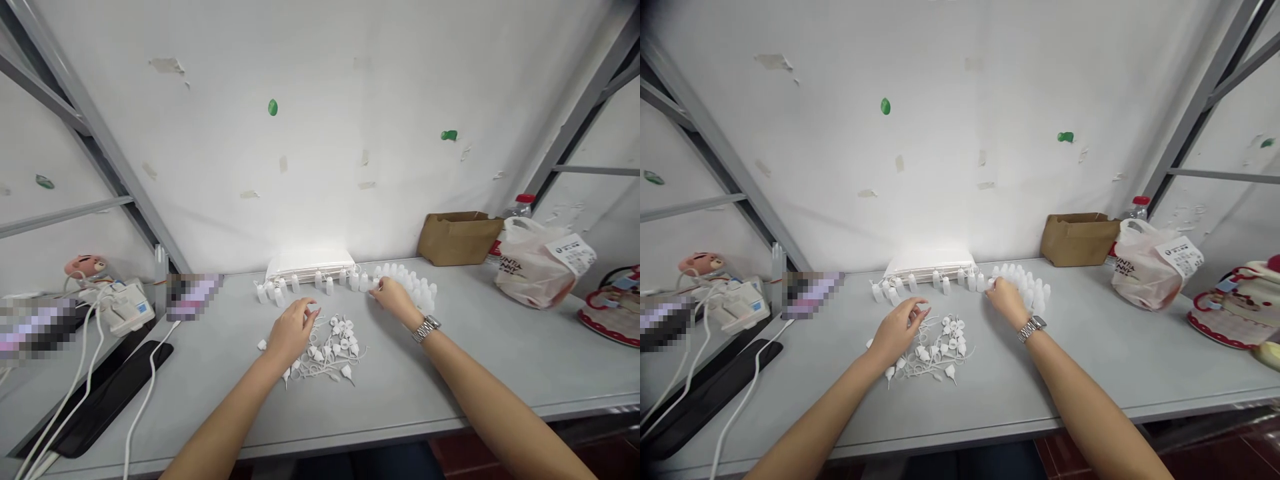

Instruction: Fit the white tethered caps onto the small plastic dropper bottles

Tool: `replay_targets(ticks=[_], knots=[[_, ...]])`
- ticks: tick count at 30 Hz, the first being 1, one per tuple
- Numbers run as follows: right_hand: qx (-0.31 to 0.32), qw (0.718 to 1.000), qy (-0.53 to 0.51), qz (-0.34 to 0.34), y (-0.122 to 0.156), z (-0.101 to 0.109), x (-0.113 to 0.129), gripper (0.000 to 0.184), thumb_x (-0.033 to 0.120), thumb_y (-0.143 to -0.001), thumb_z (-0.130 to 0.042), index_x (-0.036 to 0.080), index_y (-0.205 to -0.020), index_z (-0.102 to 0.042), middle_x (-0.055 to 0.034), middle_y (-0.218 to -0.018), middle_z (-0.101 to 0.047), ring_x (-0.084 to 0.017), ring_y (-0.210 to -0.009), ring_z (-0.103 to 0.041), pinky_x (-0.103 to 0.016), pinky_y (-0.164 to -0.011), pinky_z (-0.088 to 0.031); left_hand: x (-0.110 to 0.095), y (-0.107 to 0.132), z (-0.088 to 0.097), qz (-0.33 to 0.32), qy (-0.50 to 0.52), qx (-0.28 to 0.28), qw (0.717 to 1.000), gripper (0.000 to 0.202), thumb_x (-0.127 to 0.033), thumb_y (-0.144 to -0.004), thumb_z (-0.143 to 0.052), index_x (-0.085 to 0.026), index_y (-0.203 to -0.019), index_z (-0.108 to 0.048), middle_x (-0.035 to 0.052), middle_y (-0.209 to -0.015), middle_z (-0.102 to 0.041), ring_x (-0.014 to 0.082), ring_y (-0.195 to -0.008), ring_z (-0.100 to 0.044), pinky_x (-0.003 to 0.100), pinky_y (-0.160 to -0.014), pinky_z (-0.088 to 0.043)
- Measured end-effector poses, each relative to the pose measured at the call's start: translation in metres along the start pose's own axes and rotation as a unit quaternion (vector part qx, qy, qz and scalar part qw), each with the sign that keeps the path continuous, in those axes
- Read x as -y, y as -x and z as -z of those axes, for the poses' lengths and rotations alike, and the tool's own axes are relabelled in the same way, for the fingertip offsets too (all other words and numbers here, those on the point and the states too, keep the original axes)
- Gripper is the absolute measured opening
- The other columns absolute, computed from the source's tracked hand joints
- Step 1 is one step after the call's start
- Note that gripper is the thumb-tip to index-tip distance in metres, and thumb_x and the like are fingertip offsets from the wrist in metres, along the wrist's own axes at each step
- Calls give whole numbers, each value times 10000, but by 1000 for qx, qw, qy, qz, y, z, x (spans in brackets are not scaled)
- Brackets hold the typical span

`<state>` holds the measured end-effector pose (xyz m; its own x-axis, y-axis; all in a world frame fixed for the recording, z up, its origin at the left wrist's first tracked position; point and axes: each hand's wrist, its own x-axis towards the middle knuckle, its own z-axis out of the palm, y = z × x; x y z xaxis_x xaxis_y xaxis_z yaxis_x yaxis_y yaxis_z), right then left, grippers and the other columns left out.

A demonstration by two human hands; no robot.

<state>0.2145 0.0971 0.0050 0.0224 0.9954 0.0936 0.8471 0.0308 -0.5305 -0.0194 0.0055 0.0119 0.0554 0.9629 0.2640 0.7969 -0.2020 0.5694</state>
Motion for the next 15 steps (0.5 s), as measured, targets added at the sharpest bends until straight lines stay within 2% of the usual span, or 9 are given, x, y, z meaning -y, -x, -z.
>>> replay_targets(ticks=[4, 7, 9, 12, 15], knots=[[-1, 1000, 24, -7, 2, 8, 3, 223, 277, -719, -555, 102, -854, -575, -95, -693, -646, -175, -606, -577, -237, -516, -335, 1, 0, -1, 4, -8, 9, 1000, 292, -369, -837, -323, -258, -1040, -501, 7, -831, -573, 150, -687, -530, 283, -636, -389], [-34, 998, 39, -19, 1, 29, -1, 302, 324, -726, -552, 110, -939, -566, -99, -756, -651, -191, -671, -586, -246, -550, -356, 2, 0, 0, 3, -10, 11, 1000, 292, -371, -838, -322, -257, -1039, -501, 7, -839, -577, 152, -695, -535, 283, -634, -391], [-72, 996, 51, -27, -1, 46, -8, 277, 316, -771, -490, 137, -970, -560, -100, -829, -648, -198, -740, -584, -255, -590, -364, 2, 0, 0, 2, -12, 8, 1000, 295, -378, -839, -320, -255, -1036, -501, 6, -845, -581, 156, -705, -540, 284, -635, -393], [-121, 988, 82, -48, -4, 64, -21, 246, 241, -777, -470, 108, -958, -568, -162, -946, -615, -235, -846, -559, -282, -626, -357, 2, 0, -1, 0, -19, 6, 1000, 297, -385, -839, -320, -255, -1035, -500, 3, -845, -583, 156, -698, -544, 288, -638, -396], [-136, 983, 108, -63, -6, 69, -33, 217, 235, -768, -477, 101, -884, -602, -190, -953, -595, -265, -841, -554, -300, -605, -343, 1, 0, -2, -3, -24, 9, 1000, 300, -387, -839, -315, -255, -1034, -501, 5, -838, -583, 155, -689, -547, 287, -634, -400]])
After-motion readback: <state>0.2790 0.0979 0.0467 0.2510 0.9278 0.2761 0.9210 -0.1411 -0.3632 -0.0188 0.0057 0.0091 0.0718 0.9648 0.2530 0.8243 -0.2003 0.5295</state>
